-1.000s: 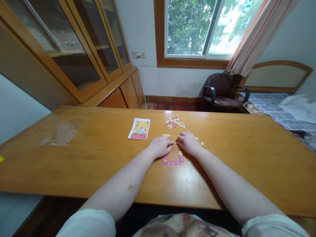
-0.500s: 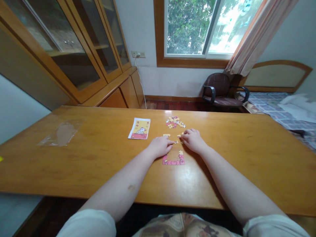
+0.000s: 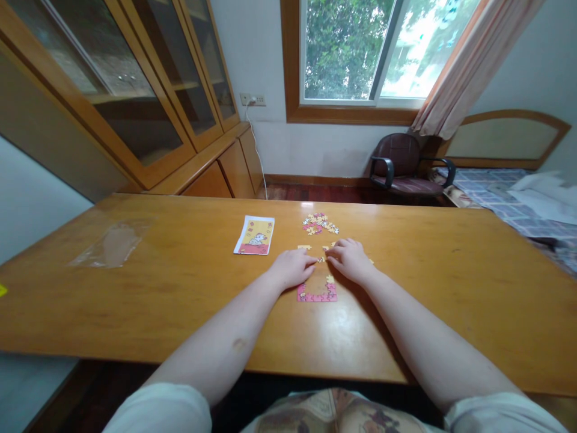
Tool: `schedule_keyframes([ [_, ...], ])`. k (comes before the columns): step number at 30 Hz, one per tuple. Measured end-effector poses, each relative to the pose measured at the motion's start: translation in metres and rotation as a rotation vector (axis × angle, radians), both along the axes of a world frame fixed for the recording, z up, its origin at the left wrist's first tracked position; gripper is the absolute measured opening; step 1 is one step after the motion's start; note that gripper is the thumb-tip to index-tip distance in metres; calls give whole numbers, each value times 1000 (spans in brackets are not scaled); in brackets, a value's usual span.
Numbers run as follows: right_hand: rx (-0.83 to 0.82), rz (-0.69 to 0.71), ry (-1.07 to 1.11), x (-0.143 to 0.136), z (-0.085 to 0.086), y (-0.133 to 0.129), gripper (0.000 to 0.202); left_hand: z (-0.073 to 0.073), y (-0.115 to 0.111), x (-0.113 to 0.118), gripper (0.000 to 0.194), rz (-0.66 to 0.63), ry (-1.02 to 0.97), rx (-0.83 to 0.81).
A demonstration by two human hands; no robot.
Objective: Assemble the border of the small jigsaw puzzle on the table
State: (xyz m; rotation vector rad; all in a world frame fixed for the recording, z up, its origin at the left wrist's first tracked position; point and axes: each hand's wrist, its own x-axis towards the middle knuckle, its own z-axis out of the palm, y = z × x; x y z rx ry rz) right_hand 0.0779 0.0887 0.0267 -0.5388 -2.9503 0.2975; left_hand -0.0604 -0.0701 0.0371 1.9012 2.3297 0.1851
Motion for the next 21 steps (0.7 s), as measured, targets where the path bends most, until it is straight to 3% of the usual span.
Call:
schedule_keyframes([
  [7, -8, 102, -31, -3, -1, -5, 23, 1, 0, 1, 37, 6, -11, -24],
  [21, -131, -55, 11, -10, -6, -1, 15, 1, 4, 8, 39, 19, 48, -30],
])
